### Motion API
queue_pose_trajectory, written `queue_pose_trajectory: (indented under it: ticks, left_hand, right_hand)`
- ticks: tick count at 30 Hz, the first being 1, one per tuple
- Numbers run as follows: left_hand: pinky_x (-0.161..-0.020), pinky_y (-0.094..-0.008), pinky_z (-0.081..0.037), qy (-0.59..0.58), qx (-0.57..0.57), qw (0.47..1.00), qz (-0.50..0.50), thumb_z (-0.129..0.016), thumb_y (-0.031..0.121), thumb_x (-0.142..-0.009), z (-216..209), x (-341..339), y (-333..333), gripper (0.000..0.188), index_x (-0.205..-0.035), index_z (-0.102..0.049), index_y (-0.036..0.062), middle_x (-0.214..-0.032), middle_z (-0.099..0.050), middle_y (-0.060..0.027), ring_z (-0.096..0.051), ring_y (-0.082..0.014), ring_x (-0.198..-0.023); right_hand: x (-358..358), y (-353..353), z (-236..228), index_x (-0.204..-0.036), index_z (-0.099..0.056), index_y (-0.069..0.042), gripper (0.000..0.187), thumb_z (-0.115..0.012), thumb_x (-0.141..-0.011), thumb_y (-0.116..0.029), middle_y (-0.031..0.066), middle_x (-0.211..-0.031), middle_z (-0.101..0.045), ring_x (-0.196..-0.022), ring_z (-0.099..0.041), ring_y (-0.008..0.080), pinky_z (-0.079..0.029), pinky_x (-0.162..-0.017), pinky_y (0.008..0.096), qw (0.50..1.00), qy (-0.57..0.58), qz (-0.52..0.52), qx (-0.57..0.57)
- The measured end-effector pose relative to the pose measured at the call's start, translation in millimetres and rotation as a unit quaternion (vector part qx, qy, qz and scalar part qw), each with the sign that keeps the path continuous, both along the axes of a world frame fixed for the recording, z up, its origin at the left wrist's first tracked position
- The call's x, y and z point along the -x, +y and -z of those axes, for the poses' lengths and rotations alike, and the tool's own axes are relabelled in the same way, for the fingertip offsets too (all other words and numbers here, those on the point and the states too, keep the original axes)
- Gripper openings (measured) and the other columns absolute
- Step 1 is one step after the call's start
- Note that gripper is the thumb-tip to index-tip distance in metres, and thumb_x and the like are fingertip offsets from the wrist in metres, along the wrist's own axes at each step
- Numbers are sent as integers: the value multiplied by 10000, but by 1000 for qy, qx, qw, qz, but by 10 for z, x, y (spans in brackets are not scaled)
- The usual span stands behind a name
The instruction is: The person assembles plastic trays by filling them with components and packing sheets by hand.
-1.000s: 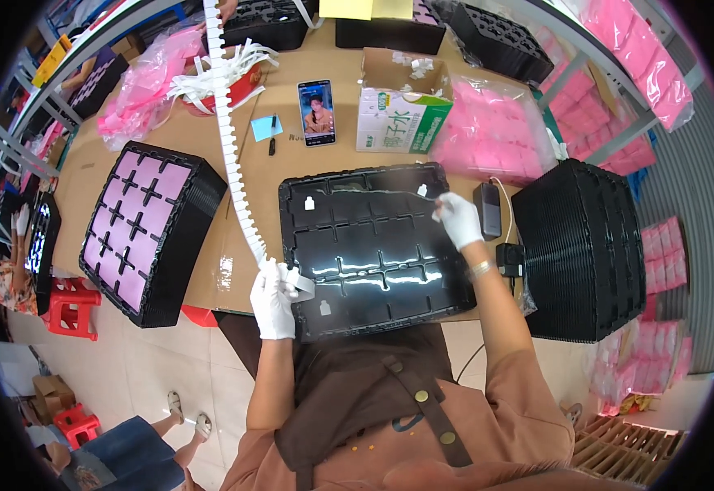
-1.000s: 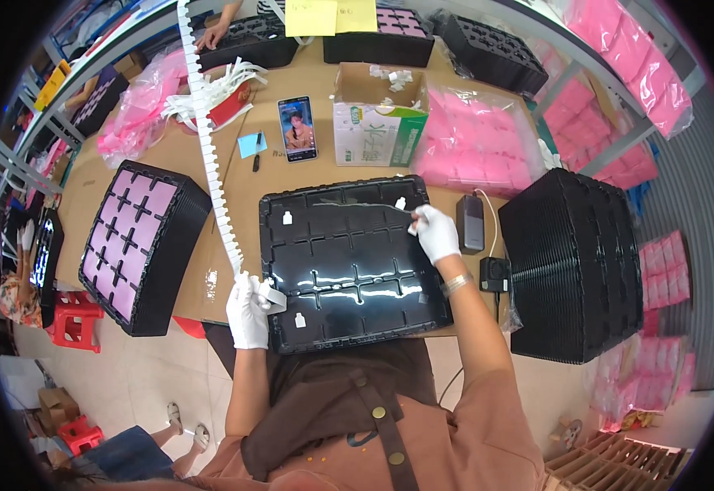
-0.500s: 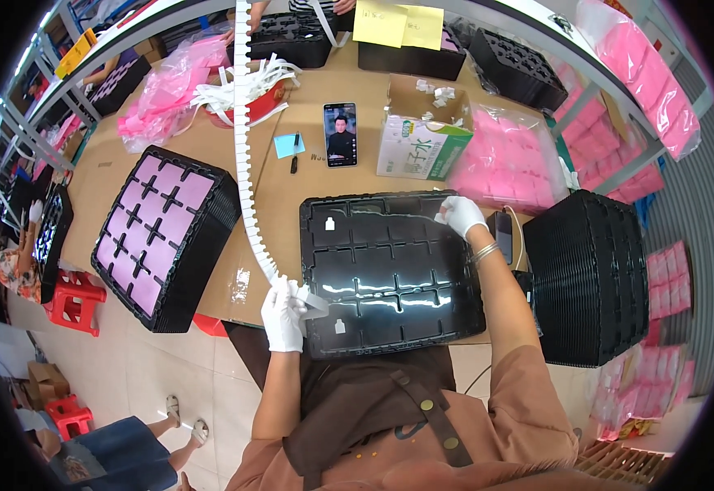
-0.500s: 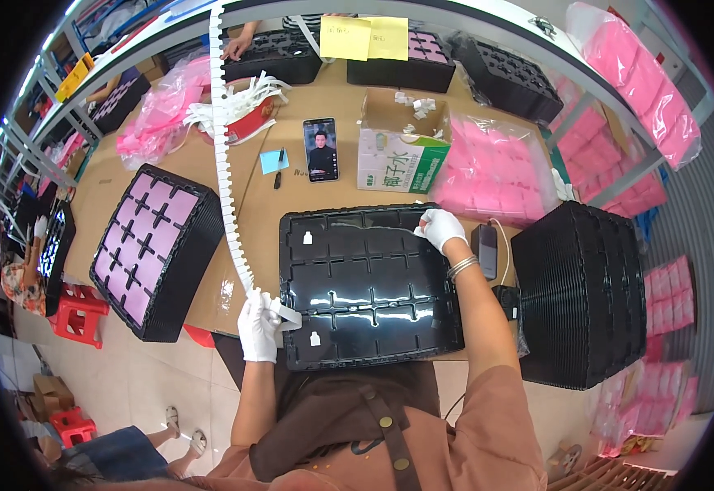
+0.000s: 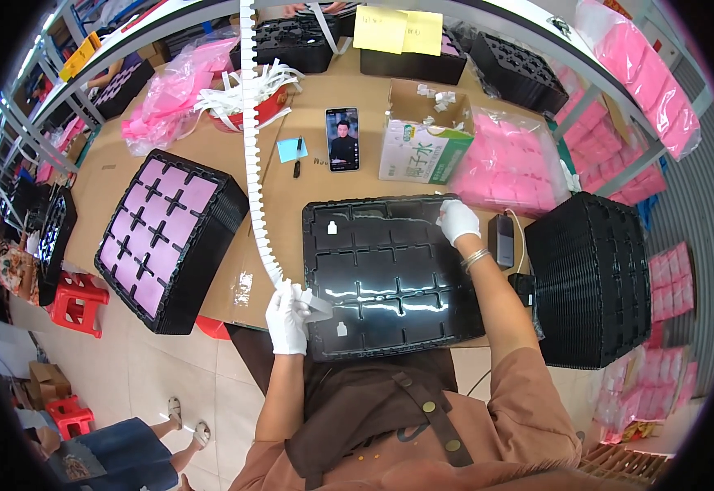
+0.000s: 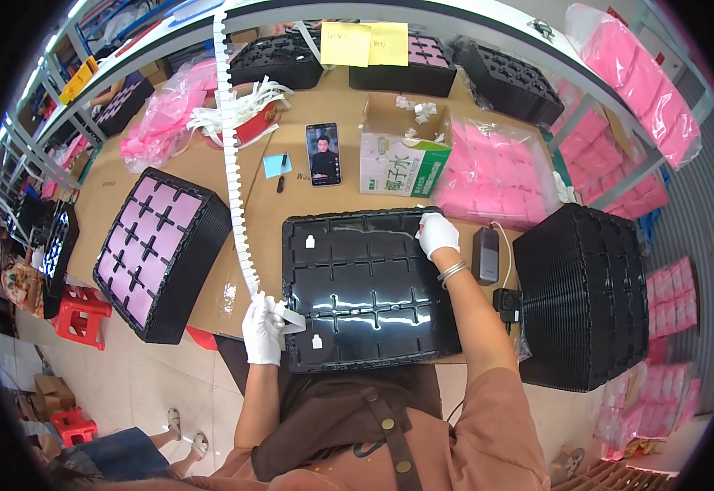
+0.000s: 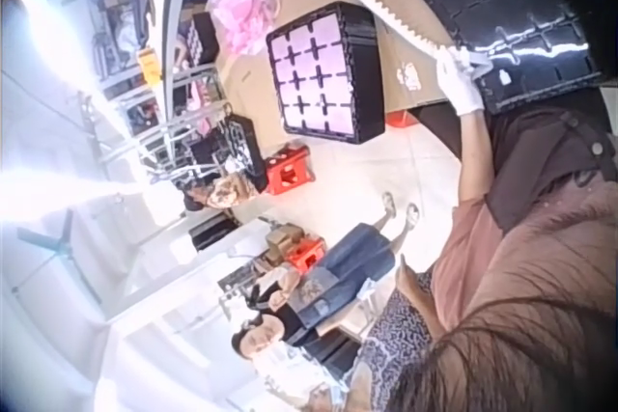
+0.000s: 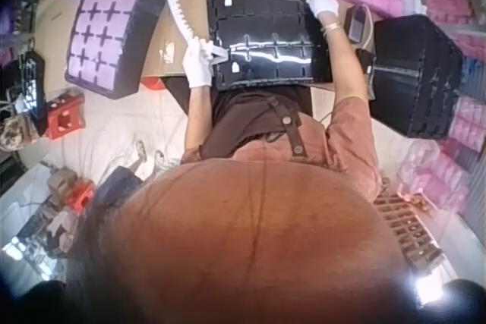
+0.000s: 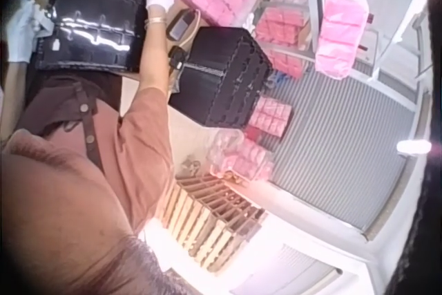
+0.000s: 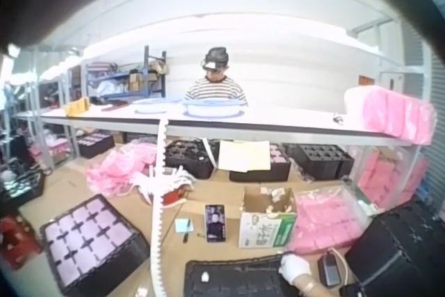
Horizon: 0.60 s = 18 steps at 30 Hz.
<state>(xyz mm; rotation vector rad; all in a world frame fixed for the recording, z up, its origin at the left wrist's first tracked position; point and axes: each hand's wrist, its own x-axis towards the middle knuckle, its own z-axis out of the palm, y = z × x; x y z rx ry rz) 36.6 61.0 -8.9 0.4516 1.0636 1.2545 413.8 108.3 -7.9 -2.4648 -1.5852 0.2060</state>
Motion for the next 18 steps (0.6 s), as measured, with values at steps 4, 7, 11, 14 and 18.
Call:
queue_pose_trajectory:
  ticks: [4, 7, 11, 14, 18]
  left_hand:
    - [-475, -177, -403, 16, 18, 1000, 1, -563, 224, -902, -8, 52, -11, 176, -924, -569, 49, -774, -563, -12, -502, -61, -566]
    - [-476, -178, -399, 17, 13, 1000, -3, -562, 223, -902, -14, 61, -1, 175, -933, -570, 51, -782, -567, -12, -503, -62, -567]
    - [-476, -178, -399, 15, 12, 1000, -9, -560, 224, -904, -18, 61, -1, 182, -951, -571, 49, -787, -571, -11, -504, -62, -569]
    - [-479, -176, -402, 3, 10, 1000, -1, -560, 225, -903, 13, 86, -12, 190, -966, -574, 47, -798, -575, -10, -508, -64, -575]
    - [-482, -177, -409, -1, 5, 1000, -13, -566, 228, -899, 58, 131, -17, 192, -972, -576, 51, -810, -578, -9, -513, -64, -578]
  right_hand:
    - [-60, -150, 33, -774, -620, -71, 83, -561, -781, -129, 172, -831, -636, -807, -619, 347, -482, -720, 415, 996, 62, -49, -52]
    - [-70, -177, 26, -772, -619, -70, 88, -547, -790, -117, 173, -828, -635, -805, -619, 344, -480, -715, 416, 991, 97, -64, -60]
    - [53, -65, -29, -772, -620, -68, 80, -557, -782, -116, 167, -807, -641, -787, -624, 336, -483, -710, 408, 997, 60, 11, -51]
    - [61, 18, -10, -778, -623, -63, 79, -558, -773, -108, 158, -782, -644, -772, -628, 329, -487, -700, 396, 999, -10, 31, -32]
    - [-42, -22, -59, -786, -629, -58, 100, -538, -762, -91, 163, -784, -642, -757, -632, 317, -491, -686, 390, 993, 77, -93, 14]
